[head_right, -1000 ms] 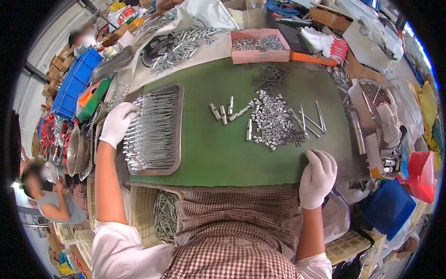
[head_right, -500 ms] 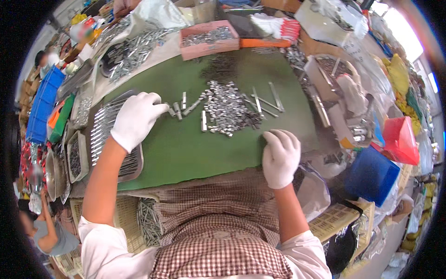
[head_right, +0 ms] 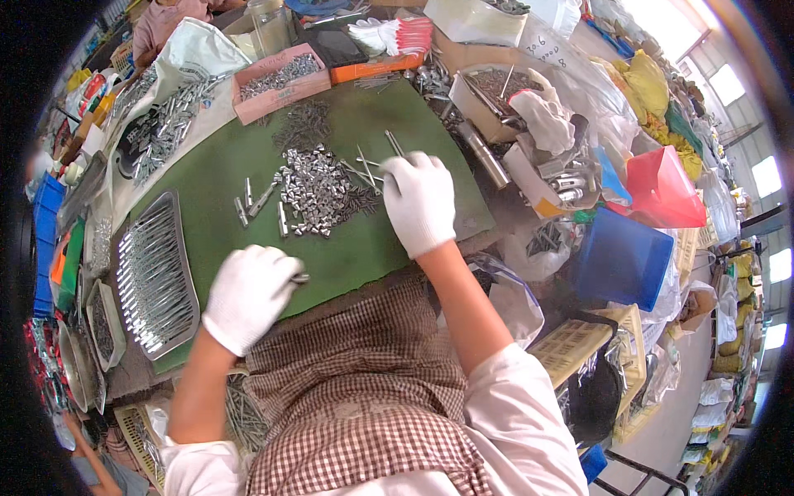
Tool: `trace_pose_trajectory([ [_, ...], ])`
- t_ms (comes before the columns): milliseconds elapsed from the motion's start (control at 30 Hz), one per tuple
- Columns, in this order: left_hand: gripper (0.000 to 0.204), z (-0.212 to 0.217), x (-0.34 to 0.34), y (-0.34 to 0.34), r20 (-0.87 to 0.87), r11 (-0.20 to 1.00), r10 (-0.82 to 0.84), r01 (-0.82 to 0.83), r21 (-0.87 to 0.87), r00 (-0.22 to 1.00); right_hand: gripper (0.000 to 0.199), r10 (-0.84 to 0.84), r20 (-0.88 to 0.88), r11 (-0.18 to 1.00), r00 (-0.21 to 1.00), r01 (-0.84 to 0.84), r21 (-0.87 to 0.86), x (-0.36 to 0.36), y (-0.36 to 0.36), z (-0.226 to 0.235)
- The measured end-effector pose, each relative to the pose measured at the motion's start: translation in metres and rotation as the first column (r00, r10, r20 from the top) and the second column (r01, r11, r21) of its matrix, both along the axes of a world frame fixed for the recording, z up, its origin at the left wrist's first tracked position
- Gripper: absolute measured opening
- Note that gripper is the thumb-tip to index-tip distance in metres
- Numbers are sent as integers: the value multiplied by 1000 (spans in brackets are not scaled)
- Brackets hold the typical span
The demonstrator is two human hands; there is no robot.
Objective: Assembling small metal pins and tubes using manual tools at an industrial workstation.
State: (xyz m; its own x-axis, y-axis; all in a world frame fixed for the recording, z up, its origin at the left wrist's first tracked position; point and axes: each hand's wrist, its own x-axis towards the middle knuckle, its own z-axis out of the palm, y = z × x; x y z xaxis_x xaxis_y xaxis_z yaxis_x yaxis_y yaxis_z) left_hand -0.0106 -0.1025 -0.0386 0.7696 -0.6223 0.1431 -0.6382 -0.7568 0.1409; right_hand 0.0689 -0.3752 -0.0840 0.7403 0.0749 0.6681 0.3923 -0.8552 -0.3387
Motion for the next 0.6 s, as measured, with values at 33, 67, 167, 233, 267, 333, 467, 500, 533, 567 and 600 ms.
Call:
trace_pose_trajectory([
  [33, 17, -4, -6, -14, -1, 997, 26, -26, -74, 1000, 4, -1, 6, 1000, 1000, 1, -9, 12, 4, 1],
  [67, 21, -10, -10, -26, -47, 984, 61, -68, -165, 997, 5, -45, -57, 997, 997, 41, -67, 22, 8, 2],
  [167, 30, -29, -12, -42, -108, 925, 116, -147, -351, 987, 14, -149, -207, 959, 967, 91, -267, 34, 20, 12],
  [233, 34, -32, -14, -44, -126, 877, 141, -183, -445, 982, 21, -178, -230, 948, 957, 105, -299, 42, 22, 9],
  [267, 36, -32, -15, -45, -119, 856, 161, -199, -477, 980, 20, -189, -282, 952, 940, 106, -286, 41, 22, 12],
  [333, 38, -31, -17, -44, -114, 832, 185, -218, -511, 976, 18, -197, -334, 956, 922, 104, -276, 41, 21, 13],
  [467, 37, -34, -17, -42, -117, 840, 186, -219, -497, 976, 7, 63, -146, 968, 987, -25, 248, 13, 17, 22],
  [500, 36, -36, -17, -42, -104, 840, 180, -207, -502, 978, 6, 137, -139, 904, 981, -66, 422, 1, 19, 31],
  [533, 36, -36, -18, -41, -109, 839, 179, -209, -502, 978, 8, 170, -162, 878, 972, -75, 473, -13, 21, 39],
  [567, 35, -32, -17, -43, -126, 838, 173, -213, -503, 977, 8, 165, -165, 880, 972, -70, 470, -24, 17, 37],
  [600, 34, -29, -17, -45, -143, 836, 168, -218, -504, 975, 13, 267, -170, 884, 949, -171, 435, -34, 10, 36],
])
